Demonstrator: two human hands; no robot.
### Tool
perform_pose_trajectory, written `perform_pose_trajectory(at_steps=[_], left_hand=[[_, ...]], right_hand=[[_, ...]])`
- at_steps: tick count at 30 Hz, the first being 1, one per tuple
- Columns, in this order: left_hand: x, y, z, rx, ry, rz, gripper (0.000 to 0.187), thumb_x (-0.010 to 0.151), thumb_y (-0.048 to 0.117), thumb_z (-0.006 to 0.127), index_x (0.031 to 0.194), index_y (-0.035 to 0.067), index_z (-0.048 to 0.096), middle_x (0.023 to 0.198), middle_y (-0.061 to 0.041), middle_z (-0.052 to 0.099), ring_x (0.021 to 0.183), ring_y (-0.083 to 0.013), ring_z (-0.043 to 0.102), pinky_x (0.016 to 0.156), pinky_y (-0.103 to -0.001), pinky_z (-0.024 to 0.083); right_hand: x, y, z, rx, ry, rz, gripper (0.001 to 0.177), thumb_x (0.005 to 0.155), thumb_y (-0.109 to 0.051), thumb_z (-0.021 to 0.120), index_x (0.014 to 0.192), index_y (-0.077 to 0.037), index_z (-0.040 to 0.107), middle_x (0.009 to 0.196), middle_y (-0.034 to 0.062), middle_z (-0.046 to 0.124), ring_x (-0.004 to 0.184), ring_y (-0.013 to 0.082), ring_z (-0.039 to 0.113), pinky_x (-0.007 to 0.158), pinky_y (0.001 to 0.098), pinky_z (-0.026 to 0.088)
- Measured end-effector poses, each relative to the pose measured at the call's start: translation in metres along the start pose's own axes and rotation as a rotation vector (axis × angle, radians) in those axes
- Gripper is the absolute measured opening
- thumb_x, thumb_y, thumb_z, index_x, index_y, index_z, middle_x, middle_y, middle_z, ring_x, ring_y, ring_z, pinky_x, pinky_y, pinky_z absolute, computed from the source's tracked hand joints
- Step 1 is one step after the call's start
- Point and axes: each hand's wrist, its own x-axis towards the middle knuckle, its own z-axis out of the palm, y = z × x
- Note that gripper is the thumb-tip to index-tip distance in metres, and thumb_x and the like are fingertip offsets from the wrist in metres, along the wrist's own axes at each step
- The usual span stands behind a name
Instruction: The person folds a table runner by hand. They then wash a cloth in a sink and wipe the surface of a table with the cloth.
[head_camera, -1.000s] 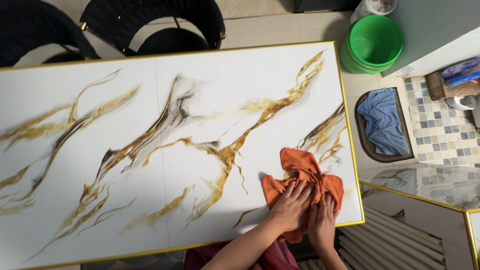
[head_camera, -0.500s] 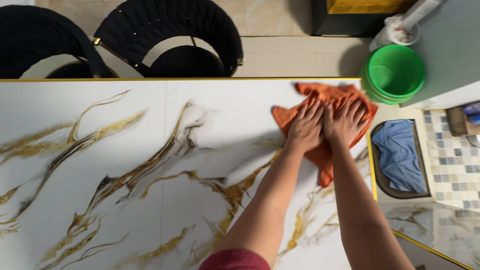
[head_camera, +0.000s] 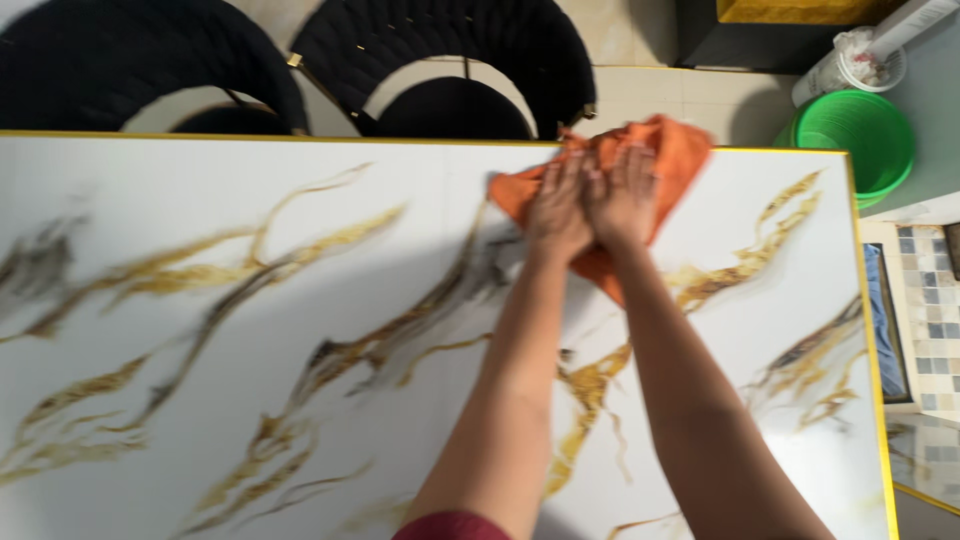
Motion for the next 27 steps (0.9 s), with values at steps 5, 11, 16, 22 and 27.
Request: perform_pose_trajectory(at_steps=[5,11,16,22,27], left_hand=[[-0.096,-0.178,-0.048,-0.062,0.024,-0.217,0.066,0.103,0.041,0.029,0.159,0.006,0.026,0.169,-0.011,0.021,0.157,-0.0272,0.012,0.126,-0.052,0.007],[-0.276,-0.321,-0.110,-0.083,0.089,-0.490,0.072,0.097,0.044,0.040,0.157,0.006,0.030,0.165,-0.017,0.019,0.153,-0.0318,0.011,0.121,-0.054,0.008],[-0.408,-0.319,-0.126,0.046,0.118,-0.698,0.071,0.101,0.039,0.046,0.156,-0.004,0.032,0.170,-0.017,0.020,0.159,-0.0323,0.014,0.126,-0.053,0.013],[-0.466,-0.203,-0.119,0.007,0.173,-0.794,0.069,0.101,0.038,0.044,0.154,-0.005,0.035,0.167,-0.022,0.021,0.155,-0.0390,0.015,0.122,-0.058,0.015],[-0.418,-0.104,-0.098,-0.070,0.134,-0.791,0.063,0.106,0.040,0.037,0.150,-0.006,0.041,0.166,-0.022,0.028,0.155,-0.0402,0.019,0.124,-0.058,0.016]], right_hand=[[-0.028,-0.214,0.051,-0.021,-0.039,-0.273,0.072,0.107,-0.048,0.041,0.156,0.004,0.038,0.167,0.0234,0.027,0.157,0.0362,0.020,0.127,0.0538,0.014],[-0.118,-0.447,0.063,-0.007,-0.327,-0.485,0.074,0.105,-0.051,0.033,0.155,0.003,0.035,0.166,0.0200,0.024,0.156,0.0317,0.018,0.126,0.0478,0.013],[-0.223,-0.513,0.052,0.046,-0.465,-0.768,0.071,0.105,-0.049,0.029,0.157,0.000,0.032,0.169,0.0140,0.019,0.157,0.0280,0.013,0.126,0.0462,0.010],[-0.305,-0.431,-0.001,0.149,-0.448,-0.760,0.068,0.107,-0.046,0.036,0.158,0.000,0.034,0.170,0.0146,0.023,0.159,0.0263,0.017,0.128,0.0473,0.013],[-0.301,-0.296,-0.041,0.145,-0.373,-0.564,0.072,0.101,-0.043,0.047,0.156,0.001,0.036,0.166,0.0172,0.029,0.155,0.0304,0.025,0.123,0.0512,0.018]])
